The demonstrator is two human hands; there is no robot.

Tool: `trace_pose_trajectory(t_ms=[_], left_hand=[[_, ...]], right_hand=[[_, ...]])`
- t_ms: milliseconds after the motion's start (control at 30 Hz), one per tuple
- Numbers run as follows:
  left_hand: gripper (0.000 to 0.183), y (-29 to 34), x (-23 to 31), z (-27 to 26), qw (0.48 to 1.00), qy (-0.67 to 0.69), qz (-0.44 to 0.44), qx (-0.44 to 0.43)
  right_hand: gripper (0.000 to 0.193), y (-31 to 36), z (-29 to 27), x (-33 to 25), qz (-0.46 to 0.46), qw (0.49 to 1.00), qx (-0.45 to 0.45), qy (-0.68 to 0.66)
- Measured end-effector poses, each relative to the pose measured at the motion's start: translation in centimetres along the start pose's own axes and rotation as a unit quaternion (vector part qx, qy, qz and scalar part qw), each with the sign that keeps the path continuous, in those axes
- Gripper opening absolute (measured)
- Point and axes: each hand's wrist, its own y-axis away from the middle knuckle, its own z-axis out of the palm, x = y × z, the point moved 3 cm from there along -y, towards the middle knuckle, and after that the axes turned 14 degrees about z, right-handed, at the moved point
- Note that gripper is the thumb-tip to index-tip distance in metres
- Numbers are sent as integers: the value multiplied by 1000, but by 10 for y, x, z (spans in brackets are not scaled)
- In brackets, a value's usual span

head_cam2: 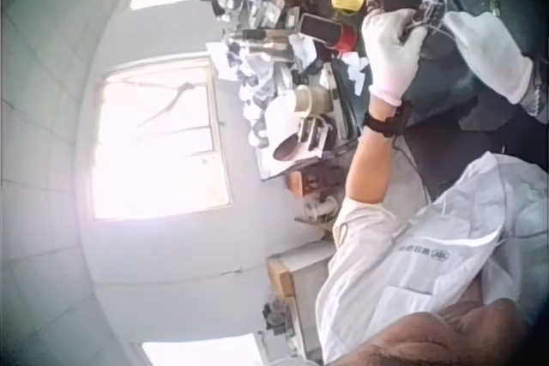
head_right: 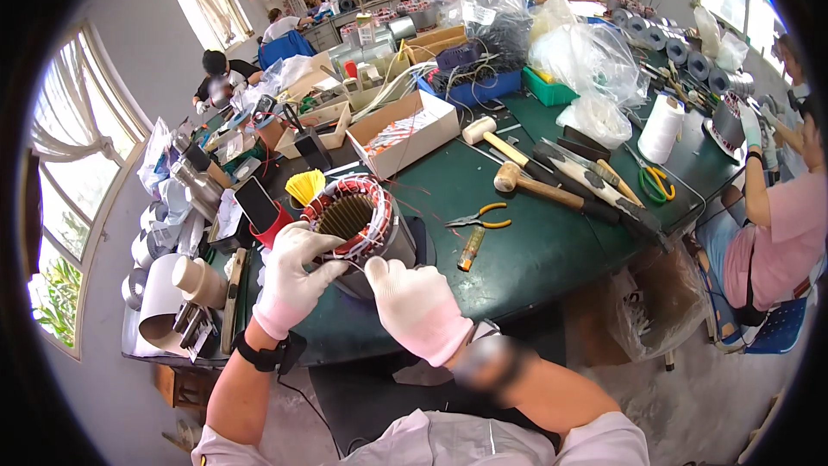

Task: The person threads a white wire through the slots of a motor stator, looping and tying it to secure the copper windings. The person uses a small pair of pliers to pull the wire tight and trim it.

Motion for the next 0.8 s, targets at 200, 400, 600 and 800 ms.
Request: trace_pose_trajectory(t_ms=[200,400,600,800], left_hand=[[49,-20,0,-7,992,57,-37,-106],[46,-26,-7,-6,983,93,-9,-157],[69,-25,-13,-10,978,-15,4,-206],[97,-9,16,-4,989,-151,7,11]], right_hand=[[16,-4,-4,-6,-45,997,5,55],[26,-26,-17,5,22,967,-224,-122],[27,-25,-26,-3,30,998,-54,22],[56,-62,-39,-20,153,826,-234,-490]])
